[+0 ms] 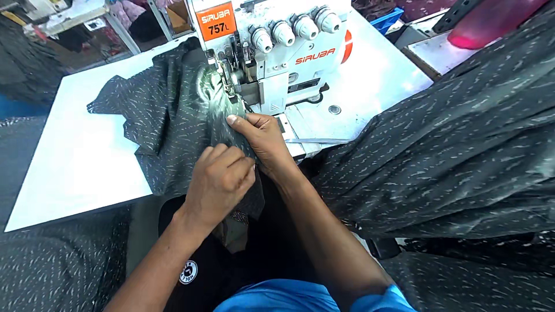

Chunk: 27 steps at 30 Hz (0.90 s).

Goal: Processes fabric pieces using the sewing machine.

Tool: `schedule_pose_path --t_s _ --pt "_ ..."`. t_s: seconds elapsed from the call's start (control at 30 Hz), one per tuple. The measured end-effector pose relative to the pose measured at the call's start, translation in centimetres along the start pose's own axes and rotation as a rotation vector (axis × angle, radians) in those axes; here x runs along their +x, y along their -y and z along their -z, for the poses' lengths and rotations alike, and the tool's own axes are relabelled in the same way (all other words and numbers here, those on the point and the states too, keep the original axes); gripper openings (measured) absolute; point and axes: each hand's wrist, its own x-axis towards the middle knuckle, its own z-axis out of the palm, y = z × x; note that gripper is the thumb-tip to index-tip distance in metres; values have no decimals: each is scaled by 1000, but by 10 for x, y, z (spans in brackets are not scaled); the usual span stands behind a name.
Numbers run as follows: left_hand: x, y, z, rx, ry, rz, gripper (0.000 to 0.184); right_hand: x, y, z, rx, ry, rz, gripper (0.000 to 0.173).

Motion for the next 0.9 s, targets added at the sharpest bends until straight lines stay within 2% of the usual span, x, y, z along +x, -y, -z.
schedule_pose_path --t_s 0.07,0.2,0.33,0.5,0.7,0.9 --pt "10 10 0 58 -17 -6 15 1 -2 0 12 0 -3 25" --pt "31 26 2 151 -45 -14 15 5 -7 0 30 9 19 42" --pt "54 43 2 219 -71 -6 18 1 -4 -7 173 35 -123 55" --pt "74 62 -3 295 -69 7 22 -7 -14 -19 232 113 -114 71" --pt "59 67 6 242 9 -48 34 -30 -26 -10 167 165 -92 81" --pt "59 92 13 193 35 -140 42 -38 -23 -12 40 201 -48 82"
